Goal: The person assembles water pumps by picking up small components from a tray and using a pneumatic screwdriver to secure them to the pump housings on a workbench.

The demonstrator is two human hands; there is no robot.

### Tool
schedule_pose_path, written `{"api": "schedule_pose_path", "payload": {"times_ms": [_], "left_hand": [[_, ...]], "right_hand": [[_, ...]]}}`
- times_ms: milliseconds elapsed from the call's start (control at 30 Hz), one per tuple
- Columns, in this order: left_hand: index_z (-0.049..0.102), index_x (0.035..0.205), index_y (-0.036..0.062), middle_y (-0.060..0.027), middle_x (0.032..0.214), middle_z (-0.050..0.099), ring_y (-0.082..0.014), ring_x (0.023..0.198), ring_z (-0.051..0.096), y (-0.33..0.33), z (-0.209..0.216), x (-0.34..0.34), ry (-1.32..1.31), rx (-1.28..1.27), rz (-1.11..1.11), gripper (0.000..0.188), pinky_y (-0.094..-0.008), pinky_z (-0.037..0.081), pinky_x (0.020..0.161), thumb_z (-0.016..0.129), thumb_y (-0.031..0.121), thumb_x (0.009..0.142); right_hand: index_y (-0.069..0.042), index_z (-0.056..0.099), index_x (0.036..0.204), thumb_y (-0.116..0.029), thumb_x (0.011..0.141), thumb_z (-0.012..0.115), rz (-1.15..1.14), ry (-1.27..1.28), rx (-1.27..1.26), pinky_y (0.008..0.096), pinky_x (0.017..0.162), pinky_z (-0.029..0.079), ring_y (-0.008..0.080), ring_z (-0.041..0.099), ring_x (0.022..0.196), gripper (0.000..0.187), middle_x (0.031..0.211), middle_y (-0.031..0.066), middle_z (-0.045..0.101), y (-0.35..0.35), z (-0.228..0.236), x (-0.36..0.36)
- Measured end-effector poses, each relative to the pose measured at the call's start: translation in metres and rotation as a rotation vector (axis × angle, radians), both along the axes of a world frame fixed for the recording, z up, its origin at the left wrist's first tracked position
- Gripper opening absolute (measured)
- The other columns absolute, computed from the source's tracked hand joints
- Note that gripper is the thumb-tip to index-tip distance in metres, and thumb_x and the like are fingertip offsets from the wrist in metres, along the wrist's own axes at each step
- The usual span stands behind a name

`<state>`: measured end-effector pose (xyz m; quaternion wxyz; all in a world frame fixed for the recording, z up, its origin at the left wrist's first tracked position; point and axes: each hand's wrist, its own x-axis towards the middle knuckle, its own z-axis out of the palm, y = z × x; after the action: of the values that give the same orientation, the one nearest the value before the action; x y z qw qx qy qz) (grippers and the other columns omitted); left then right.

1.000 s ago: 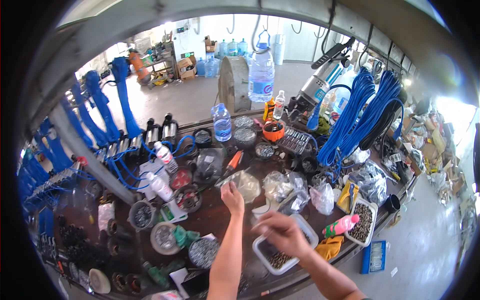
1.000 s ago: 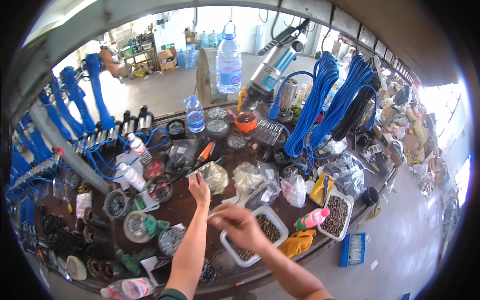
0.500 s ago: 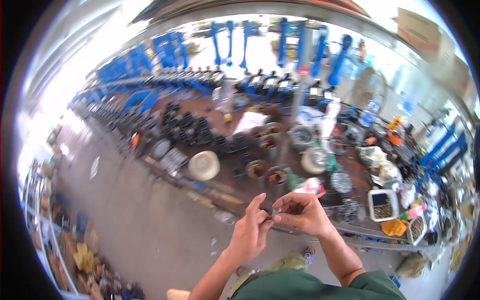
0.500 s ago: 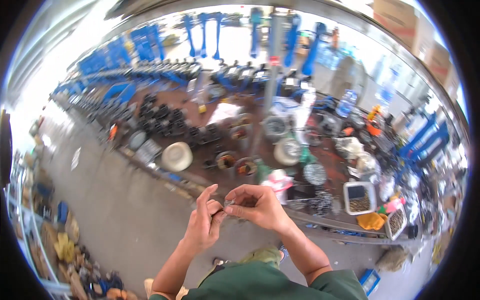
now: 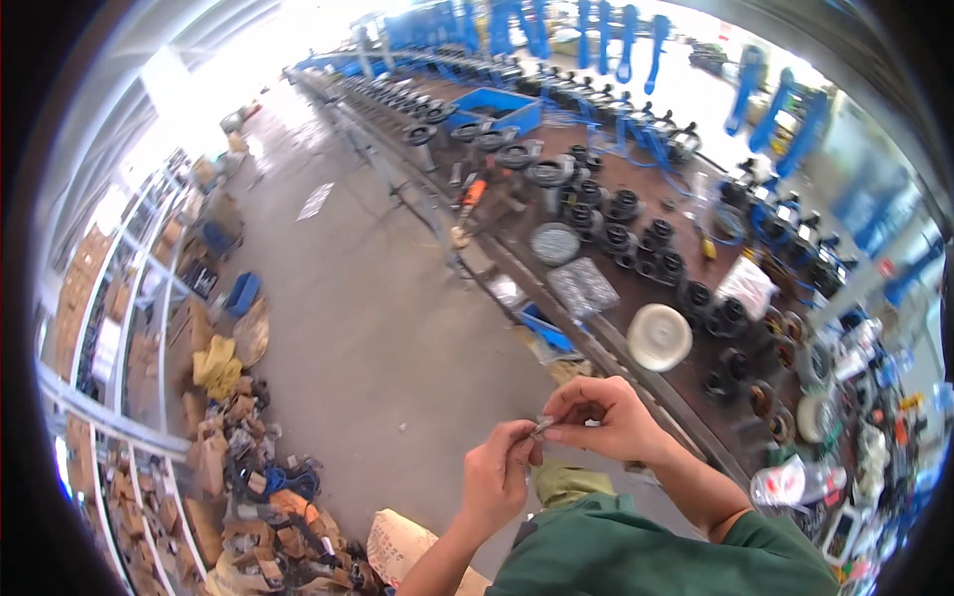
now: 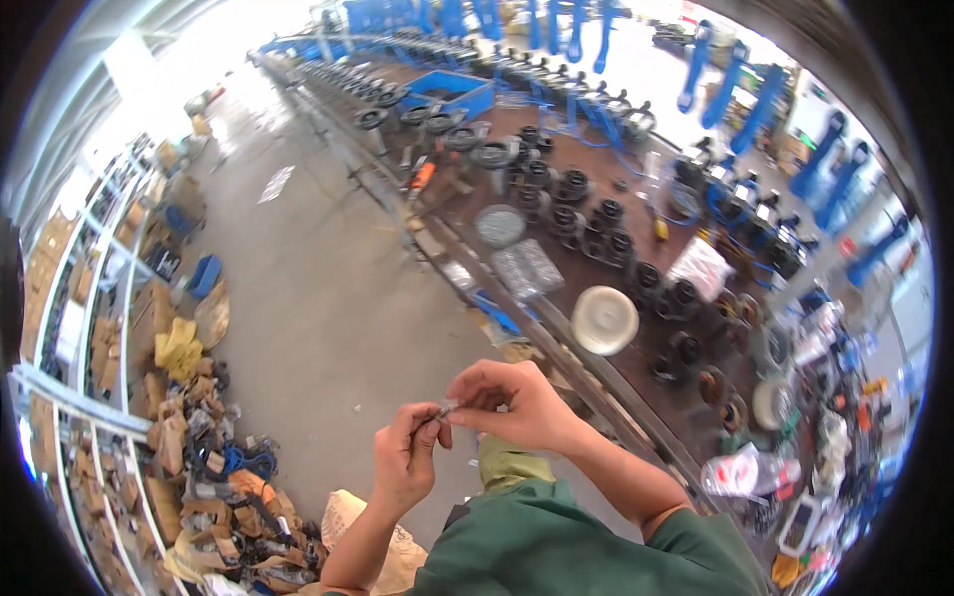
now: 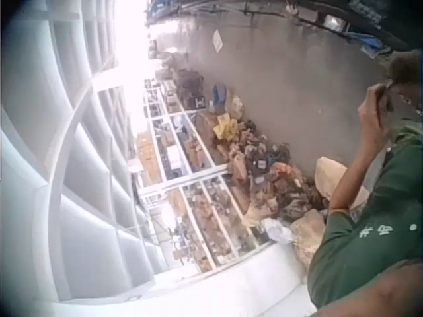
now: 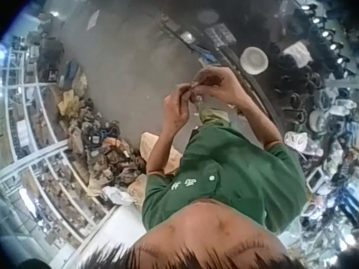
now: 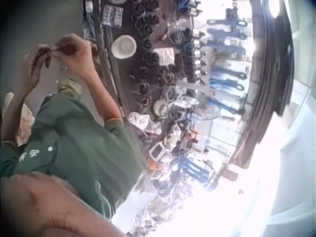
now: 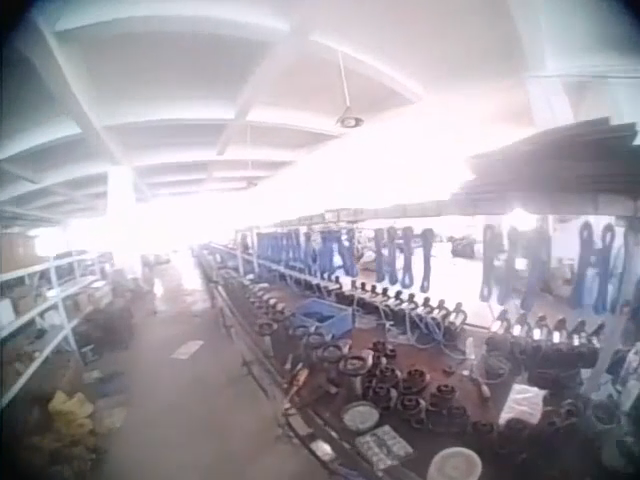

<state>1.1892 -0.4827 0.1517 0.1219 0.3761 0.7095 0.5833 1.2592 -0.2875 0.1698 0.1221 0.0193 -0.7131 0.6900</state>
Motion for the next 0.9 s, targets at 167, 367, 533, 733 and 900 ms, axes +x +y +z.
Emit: {"api": "schedule_pose_path", "payload": {"times_ms": [167,367,533,733,900], "left_hand": [[0.052,0.109,0.0026,0.0005,0.068,0.049,-0.0102,0.059,0.043,0.017,0.004,-0.123,-0.333,0.089,0.137,0.008,-0.0250,0.038,0.056,0.053,0.010,0.106],[0.048,0.101,0.0034,0.0002,0.070,0.049,-0.0096,0.062,0.044,0.026,0.007,-0.259,-0.681,0.122,0.021,0.018,-0.0246,0.035,0.056,0.059,0.017,0.106],[0.057,0.099,0.0024,0.0012,0.073,0.051,-0.0077,0.064,0.045,0.062,-0.013,-0.366,-0.567,0.134,0.127,0.013,-0.0238,0.039,0.059,0.056,0.013,0.106],[0.055,0.089,0.0004,-0.0010,0.071,0.047,-0.0093,0.059,0.039,0.081,-0.075,-0.541,-0.609,0.213,0.159,0.030,-0.0280,0.039,0.058,0.050,0.022,0.110],[0.055,0.087,-0.0015,-0.0004,0.065,0.044,-0.0096,0.057,0.037,0.102,-0.085,-0.701,-0.667,0.145,0.011,0.029,-0.0302,0.040,0.056,0.054,0.019,0.108]], "right_hand": [[-0.002,0.072,0.105,-0.005,0.086,0.079,0.082,0.131,0.152,0.0268,0.061,0.052,0.0113,0.066,0.068,0.020,0.080,0.0041,0.070,0.017,-0.003,-0.157],[-0.002,0.075,0.098,-0.002,0.084,0.079,0.253,0.144,0.193,0.0291,0.057,0.051,0.0172,0.066,0.069,0.014,0.084,0.0066,0.070,0.048,0.000,-0.302],[-0.001,0.066,0.098,-0.009,0.090,0.075,0.240,-0.019,0.150,0.0292,0.059,0.050,0.0144,0.064,0.071,0.014,0.084,0.0037,0.068,0.069,-0.026,-0.400],[-0.002,0.066,0.108,-0.026,0.098,0.069,-0.348,-0.428,-0.510,0.0256,0.058,0.048,0.0078,0.058,0.071,0.026,0.086,-0.0002,0.065,0.120,-0.168,-0.609],[-0.004,0.061,0.097,-0.023,0.101,0.060,-0.882,-0.251,-1.633,0.0236,0.052,0.052,0.0159,0.063,0.068,0.019,0.085,0.0078,0.065,0.266,-0.305,-0.815]]}}
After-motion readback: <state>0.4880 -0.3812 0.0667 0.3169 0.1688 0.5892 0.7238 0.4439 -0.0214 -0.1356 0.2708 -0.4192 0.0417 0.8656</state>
